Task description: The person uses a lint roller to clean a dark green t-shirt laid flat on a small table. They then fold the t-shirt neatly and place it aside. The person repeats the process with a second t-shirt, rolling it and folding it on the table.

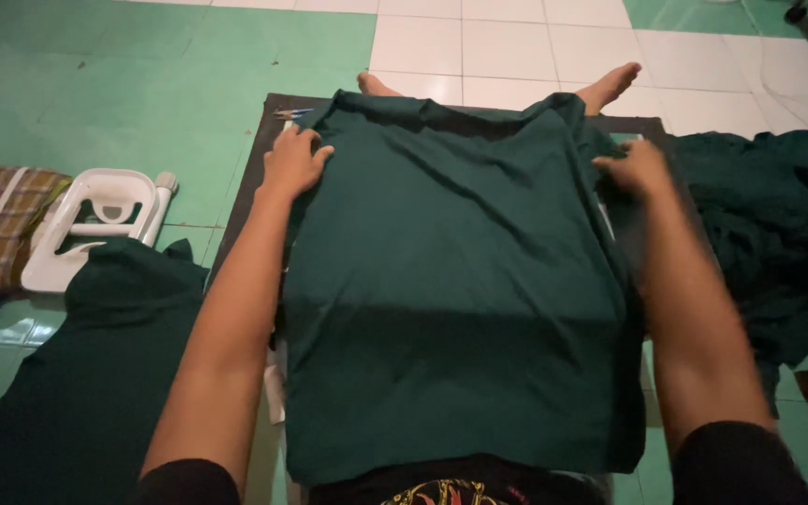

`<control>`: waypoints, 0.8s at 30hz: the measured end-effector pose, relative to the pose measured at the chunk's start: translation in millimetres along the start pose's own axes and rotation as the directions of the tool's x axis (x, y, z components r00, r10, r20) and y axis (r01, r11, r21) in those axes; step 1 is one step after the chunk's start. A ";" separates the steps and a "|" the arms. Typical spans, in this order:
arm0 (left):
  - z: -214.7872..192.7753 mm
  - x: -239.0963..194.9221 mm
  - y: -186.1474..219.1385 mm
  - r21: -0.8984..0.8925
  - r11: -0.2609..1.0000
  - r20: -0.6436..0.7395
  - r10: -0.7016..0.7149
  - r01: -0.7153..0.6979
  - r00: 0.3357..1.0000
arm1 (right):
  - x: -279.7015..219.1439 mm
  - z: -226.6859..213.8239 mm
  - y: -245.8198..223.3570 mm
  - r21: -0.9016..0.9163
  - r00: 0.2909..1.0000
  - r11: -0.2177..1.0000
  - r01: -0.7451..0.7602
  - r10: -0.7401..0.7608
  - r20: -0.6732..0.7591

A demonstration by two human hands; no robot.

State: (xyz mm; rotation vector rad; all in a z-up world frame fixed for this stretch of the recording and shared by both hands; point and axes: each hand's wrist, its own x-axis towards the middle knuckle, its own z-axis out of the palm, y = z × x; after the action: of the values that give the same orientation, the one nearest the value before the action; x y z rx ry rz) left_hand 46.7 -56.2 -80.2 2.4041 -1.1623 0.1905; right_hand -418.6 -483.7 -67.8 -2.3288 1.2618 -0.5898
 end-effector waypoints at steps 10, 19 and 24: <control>-16.3 14.7 -9.6 0.086 0.995 -0.103 -0.050 0.059 0.993 | 100.3 -18.5 121.7 -0.237 0.867 0.971 -0.038 -0.086 -0.491; 1.2 38.3 -34.6 0.042 0.997 0.126 0.067 -0.072 0.990 | -52.9 6.4 -65.7 -0.368 0.890 0.853 0.370 -0.439 -0.125; 20.1 60.1 -55.9 0.132 0.990 0.222 -0.072 0.043 0.972 | -47.5 49.5 -33.1 -0.278 0.927 0.903 0.328 -0.364 -0.087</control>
State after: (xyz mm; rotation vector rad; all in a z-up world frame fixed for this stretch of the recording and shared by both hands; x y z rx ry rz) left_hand 126.4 -77.9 -98.2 2.6218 -1.2081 -0.0312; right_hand -392.7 -418.7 -97.9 -2.8082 1.0345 -0.7488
